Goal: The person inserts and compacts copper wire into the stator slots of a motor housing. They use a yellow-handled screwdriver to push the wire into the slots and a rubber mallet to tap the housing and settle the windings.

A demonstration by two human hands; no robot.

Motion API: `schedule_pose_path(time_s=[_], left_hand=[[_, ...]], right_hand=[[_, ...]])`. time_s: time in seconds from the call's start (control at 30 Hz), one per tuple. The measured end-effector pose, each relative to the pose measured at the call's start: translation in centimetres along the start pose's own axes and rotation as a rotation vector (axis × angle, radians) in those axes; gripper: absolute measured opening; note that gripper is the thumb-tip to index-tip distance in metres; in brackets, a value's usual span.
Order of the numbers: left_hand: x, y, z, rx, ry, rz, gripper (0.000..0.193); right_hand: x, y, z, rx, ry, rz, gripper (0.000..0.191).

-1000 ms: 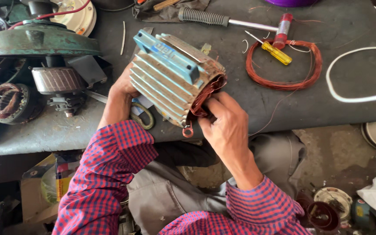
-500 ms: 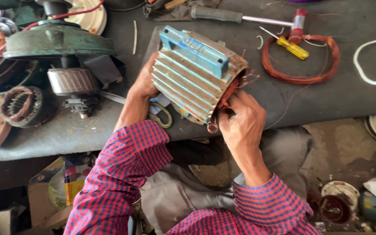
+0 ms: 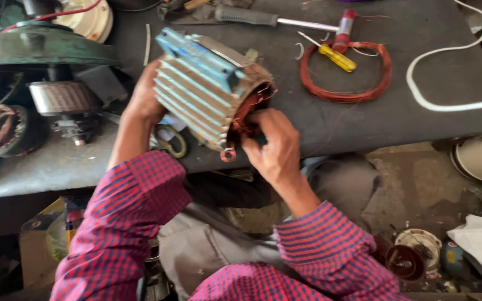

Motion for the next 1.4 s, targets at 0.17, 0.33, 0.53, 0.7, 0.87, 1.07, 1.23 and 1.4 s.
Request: schedule_pose_path(time_s=[0.17, 0.33, 0.53, 0.7, 0.87, 1.07, 1.23, 1.4], left_hand=[[0.0, 1.8, 3.6, -0.121, -0.117, -0.031, 0.021], [2.4, 1.0, 3.5, -0.108, -0.107, 0.041, 0.007], [7.8, -1.3, 1.3, -0.086, -0.098, 0.135, 0.021], [10.5, -1.9, 0.9, -0.161, -0.393, 0.201, 0.046], [8.9, -1.6, 0.6, -0.079, -0.27, 0.095, 0.035], [7.1, -1.5, -1.0, -0.036, -0.073, 0.164, 0.039], [5.5, -3.1, -3.1, 0.096, 0.119, 0.091, 0.037], [3.9, -3.5, -3.4, 0.003, -0.07, 0.015, 0.038]], right_hand=[[0.3, 0.5, -0.5, 0.012, -0.096, -0.092, 0.027], [-0.2, 0.3, -0.9, 0.047, -0.103, -0.122, 0.037], [-0.9, 0.8, -1.2, 0.005, -0.081, -0.142, 0.037], [-1.3, 0.8, -0.8, -0.021, -0.067, -0.148, 0.039], [-1.4, 0.4, -0.8, -0.024, -0.071, -0.106, 0.034], [0.2, 0.1, -0.6, -0.057, -0.209, -0.084, 0.029], [-0.4, 0.2, 0.6, -0.168, -0.147, -0.066, 0.031], [-0.7, -1.1, -0.6, -0.006, 0.09, -0.035, 0.025]])
Point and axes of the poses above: each hand's wrist, its own y-axis away from the middle knuckle, its own x-axis out of the back of the hand, z = x × y, the point moved 9 cm from there along -y, towards the middle knuckle, and after that the axes turned 14 degrees about z, right-handed, at the moved point
